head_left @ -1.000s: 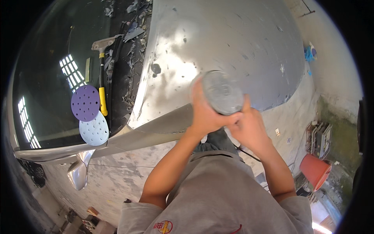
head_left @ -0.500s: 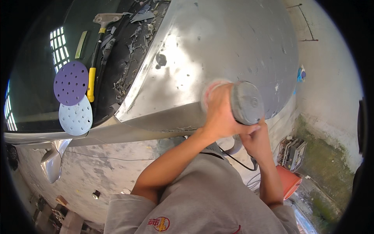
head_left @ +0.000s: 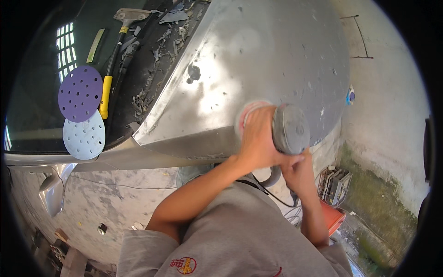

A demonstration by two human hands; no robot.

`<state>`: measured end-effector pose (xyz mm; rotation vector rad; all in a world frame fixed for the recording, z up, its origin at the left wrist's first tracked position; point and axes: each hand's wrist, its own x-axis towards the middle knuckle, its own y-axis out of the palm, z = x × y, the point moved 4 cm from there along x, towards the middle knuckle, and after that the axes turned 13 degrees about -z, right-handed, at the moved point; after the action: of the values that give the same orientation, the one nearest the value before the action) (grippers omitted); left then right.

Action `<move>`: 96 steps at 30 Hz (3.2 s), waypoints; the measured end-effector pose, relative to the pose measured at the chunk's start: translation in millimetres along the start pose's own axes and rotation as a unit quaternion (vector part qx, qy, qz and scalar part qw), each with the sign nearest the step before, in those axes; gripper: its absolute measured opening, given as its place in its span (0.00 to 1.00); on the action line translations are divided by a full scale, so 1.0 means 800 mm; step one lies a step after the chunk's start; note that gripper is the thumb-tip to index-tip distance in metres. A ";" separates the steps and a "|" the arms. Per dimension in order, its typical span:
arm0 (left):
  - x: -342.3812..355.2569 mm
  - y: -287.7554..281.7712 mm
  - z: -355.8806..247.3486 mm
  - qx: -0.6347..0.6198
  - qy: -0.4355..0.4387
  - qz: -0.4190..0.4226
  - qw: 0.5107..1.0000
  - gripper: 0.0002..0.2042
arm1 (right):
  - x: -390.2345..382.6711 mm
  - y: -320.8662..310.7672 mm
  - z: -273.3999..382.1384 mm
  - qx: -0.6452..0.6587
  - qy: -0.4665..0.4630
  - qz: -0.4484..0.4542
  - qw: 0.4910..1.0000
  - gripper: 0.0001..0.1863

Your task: The person uses a handheld orbital sander to smooth a grey car panel. They move the sander in circular motions across the surface, removing material and creating a uniform matte finish. Spare sanding discs and a scraper are visible on the windshield.

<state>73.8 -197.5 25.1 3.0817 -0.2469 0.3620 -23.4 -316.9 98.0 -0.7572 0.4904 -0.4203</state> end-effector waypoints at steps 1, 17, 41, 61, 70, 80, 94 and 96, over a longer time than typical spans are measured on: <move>0.002 0.002 0.000 0.006 0.007 -0.004 1.000 0.53 | 0.002 0.001 0.003 0.009 -0.012 0.016 1.000 0.28; 0.000 0.007 0.002 0.016 0.011 0.022 1.000 0.52 | -0.001 -0.003 -0.002 -0.041 0.000 0.027 0.999 0.34; 0.169 -0.003 0.054 -0.039 0.008 -0.028 0.999 0.49 | 0.170 0.034 0.063 -0.089 -0.221 -0.110 0.965 0.30; 0.151 -0.031 0.049 -0.068 -0.009 0.029 0.997 0.48 | 0.128 0.053 0.085 -0.109 -0.165 -0.070 0.978 0.31; 0.166 -0.027 0.043 -0.081 -0.009 0.031 0.996 0.45 | 0.149 0.052 0.092 -0.076 -0.202 -0.117 0.969 0.29; 0.161 -0.003 0.057 -0.150 -0.045 0.054 0.986 0.45 | 0.145 0.037 0.077 -0.072 -0.167 -0.112 0.977 0.29; 0.026 -0.018 0.034 -0.037 -0.020 0.047 0.998 0.52 | 0.000 0.017 -0.016 0.022 -0.136 0.001 0.991 0.40; 0.025 -0.014 0.032 -0.015 -0.002 0.059 0.998 0.52 | -0.020 0.011 -0.027 0.068 -0.122 -0.036 0.990 0.37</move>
<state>100.8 -191.1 4.8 3.0471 -0.4318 0.3513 -46.8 -314.6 82.5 -0.6852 0.2040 -0.4170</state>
